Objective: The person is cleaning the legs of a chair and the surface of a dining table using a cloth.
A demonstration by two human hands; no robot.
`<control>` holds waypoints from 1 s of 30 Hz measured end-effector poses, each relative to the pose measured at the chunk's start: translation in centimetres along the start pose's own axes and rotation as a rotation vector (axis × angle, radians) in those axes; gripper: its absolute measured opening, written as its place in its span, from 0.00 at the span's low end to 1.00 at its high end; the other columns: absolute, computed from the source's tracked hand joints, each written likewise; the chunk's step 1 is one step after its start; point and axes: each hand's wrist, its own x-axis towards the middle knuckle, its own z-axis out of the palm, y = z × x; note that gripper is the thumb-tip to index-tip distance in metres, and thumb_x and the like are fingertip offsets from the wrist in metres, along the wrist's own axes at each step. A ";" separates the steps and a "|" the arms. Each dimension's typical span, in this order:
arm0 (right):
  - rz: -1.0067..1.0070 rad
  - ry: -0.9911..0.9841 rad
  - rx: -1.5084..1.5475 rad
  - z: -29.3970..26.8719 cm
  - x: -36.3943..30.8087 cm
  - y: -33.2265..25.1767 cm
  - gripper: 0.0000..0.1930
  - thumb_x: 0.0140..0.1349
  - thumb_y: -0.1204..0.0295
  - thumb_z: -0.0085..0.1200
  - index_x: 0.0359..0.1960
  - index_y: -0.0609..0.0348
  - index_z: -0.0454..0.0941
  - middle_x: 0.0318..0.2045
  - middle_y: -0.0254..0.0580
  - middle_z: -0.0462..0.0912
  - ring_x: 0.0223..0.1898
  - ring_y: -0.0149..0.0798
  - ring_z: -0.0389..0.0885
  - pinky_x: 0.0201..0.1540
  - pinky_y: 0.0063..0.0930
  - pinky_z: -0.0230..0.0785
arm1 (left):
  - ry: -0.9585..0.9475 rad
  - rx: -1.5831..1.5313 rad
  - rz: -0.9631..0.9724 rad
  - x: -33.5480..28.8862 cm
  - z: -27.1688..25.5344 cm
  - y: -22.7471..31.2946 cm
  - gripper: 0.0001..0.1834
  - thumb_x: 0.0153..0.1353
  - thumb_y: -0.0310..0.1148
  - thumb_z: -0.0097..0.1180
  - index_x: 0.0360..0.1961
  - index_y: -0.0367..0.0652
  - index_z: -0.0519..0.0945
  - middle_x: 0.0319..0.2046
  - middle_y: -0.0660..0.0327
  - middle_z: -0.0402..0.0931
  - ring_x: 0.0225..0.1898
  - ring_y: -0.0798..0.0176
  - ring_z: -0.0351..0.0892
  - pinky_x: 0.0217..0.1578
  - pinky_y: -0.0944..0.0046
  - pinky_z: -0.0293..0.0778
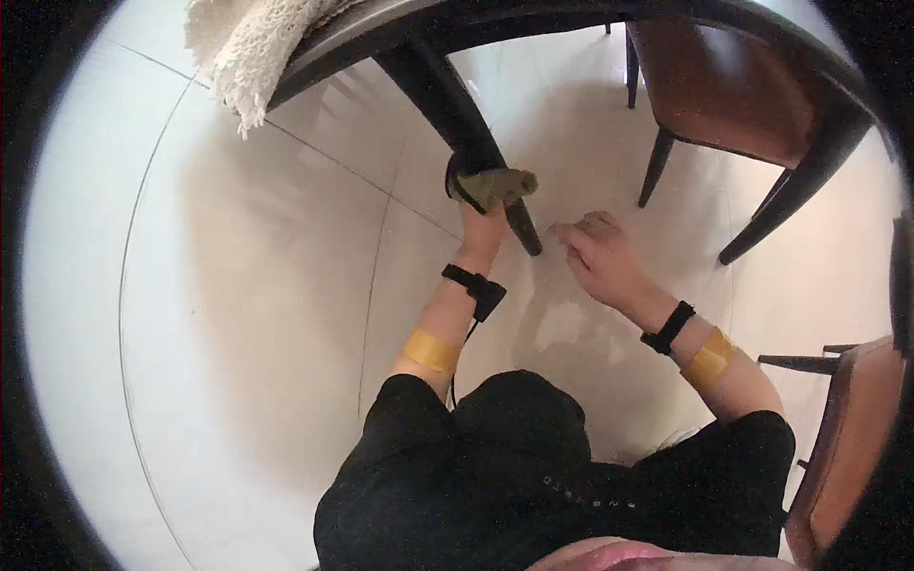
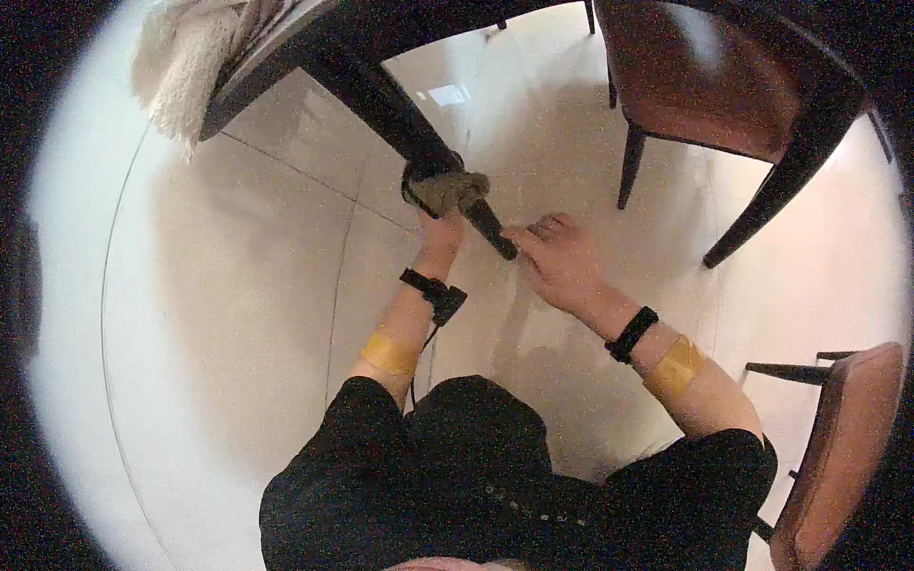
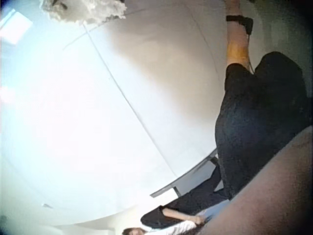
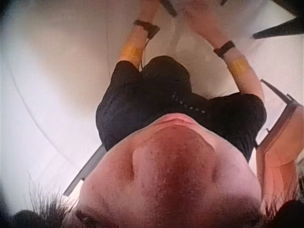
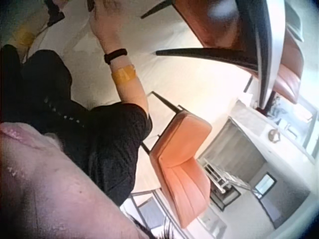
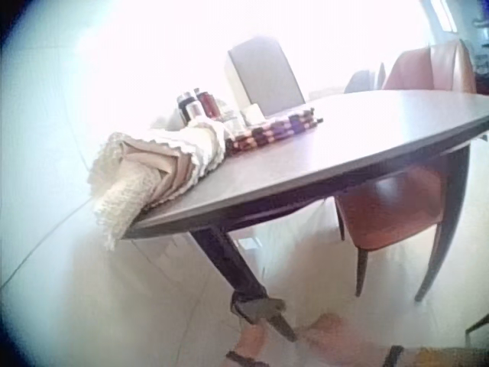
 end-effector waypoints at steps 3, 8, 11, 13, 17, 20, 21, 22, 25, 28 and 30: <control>0.000 0.064 0.112 0.2 0.1 -0.1 0.19 0.58 0.75 0.53 0.53 0.54 0.76 0.38 0.49 0.84 0.46 0.54 0.80 0.60 0.49 0.65 | 0.135 -0.092 0.128 3.7 -0.3 8.0 0.11 0.68 0.24 0.50 0.50 0.35 0.76 0.47 0.56 0.79 0.48 0.58 0.77 0.51 0.58 0.74; -0.036 0.105 0.150 0.9 0.6 -0.4 0.19 0.58 0.75 0.54 0.53 0.53 0.76 0.38 0.49 0.84 0.45 0.55 0.80 0.59 0.50 0.65 | 0.293 -0.002 0.451 10.8 -1.9 15.9 0.15 0.66 0.30 0.55 0.50 0.32 0.78 0.48 0.54 0.81 0.48 0.56 0.79 0.52 0.58 0.73; -0.036 0.105 0.135 1.6 -0.2 0.2 0.19 0.58 0.75 0.54 0.53 0.53 0.76 0.38 0.49 0.84 0.45 0.55 0.80 0.59 0.50 0.65 | 0.222 0.179 0.389 7.4 -1.1 13.6 0.18 0.65 0.31 0.58 0.52 0.30 0.78 0.51 0.52 0.81 0.53 0.55 0.79 0.56 0.58 0.71; -0.035 0.093 0.124 2.0 -0.8 0.6 0.19 0.58 0.75 0.54 0.53 0.53 0.76 0.37 0.49 0.83 0.45 0.55 0.80 0.59 0.50 0.65 | 0.215 0.352 0.325 4.9 -0.2 9.5 0.20 0.57 0.31 0.67 0.49 0.33 0.80 0.47 0.52 0.82 0.50 0.52 0.80 0.54 0.55 0.73; 0.046 0.026 0.129 2.4 -2.3 1.1 0.20 0.58 0.74 0.53 0.54 0.52 0.76 0.37 0.48 0.83 0.46 0.54 0.80 0.60 0.50 0.65 | 0.085 0.354 0.146 -2.1 1.7 -5.2 0.25 0.51 0.31 0.73 0.50 0.38 0.81 0.47 0.51 0.82 0.53 0.48 0.79 0.55 0.53 0.73; 0.093 -0.037 0.129 3.2 -3.6 1.5 0.20 0.60 0.73 0.52 0.55 0.51 0.75 0.38 0.48 0.83 0.46 0.53 0.80 0.61 0.51 0.64 | 0.025 0.451 0.098 -6.8 2.3 -13.0 0.28 0.52 0.30 0.72 0.55 0.38 0.77 0.50 0.50 0.79 0.55 0.48 0.77 0.57 0.54 0.72; 0.102 -0.062 0.139 3.4 -3.1 0.8 0.20 0.60 0.73 0.52 0.56 0.51 0.75 0.38 0.48 0.84 0.46 0.53 0.80 0.61 0.51 0.64 | -0.011 0.557 0.025 -7.5 1.0 -14.5 0.30 0.54 0.30 0.70 0.58 0.38 0.74 0.52 0.50 0.78 0.56 0.48 0.76 0.58 0.54 0.71; 0.081 -0.062 0.169 3.3 -2.2 -0.5 0.20 0.60 0.73 0.52 0.56 0.51 0.75 0.38 0.48 0.84 0.46 0.53 0.80 0.61 0.51 0.64 | 0.035 0.266 -0.036 -7.1 -0.7 -15.1 0.31 0.57 0.30 0.67 0.61 0.37 0.69 0.54 0.49 0.75 0.57 0.48 0.75 0.57 0.54 0.71; 0.002 0.007 0.131 3.3 -1.7 -0.9 0.20 0.62 0.73 0.51 0.57 0.51 0.74 0.39 0.47 0.84 0.47 0.53 0.80 0.61 0.52 0.64 | 0.161 0.094 0.084 -5.0 -1.5 -14.1 0.28 0.60 0.30 0.65 0.60 0.36 0.70 0.53 0.50 0.75 0.57 0.49 0.74 0.58 0.55 0.70; 0.119 -0.099 0.041 3.7 -5.7 3.4 0.19 0.63 0.73 0.51 0.57 0.50 0.74 0.40 0.45 0.84 0.47 0.53 0.80 0.61 0.52 0.64 | 0.301 0.126 0.188 -3.6 6.2 -6.1 0.22 0.61 0.31 0.64 0.54 0.32 0.75 0.53 0.50 0.77 0.55 0.50 0.75 0.59 0.57 0.68; 0.088 0.041 0.082 4.5 -4.8 3.4 0.17 0.62 0.78 0.51 0.52 0.51 0.77 0.32 0.41 0.83 0.39 0.50 0.81 0.54 0.46 0.69 | 0.335 0.317 0.389 -0.1 3.0 -2.6 0.19 0.61 0.32 0.65 0.50 0.34 0.79 0.50 0.50 0.79 0.52 0.48 0.78 0.57 0.55 0.71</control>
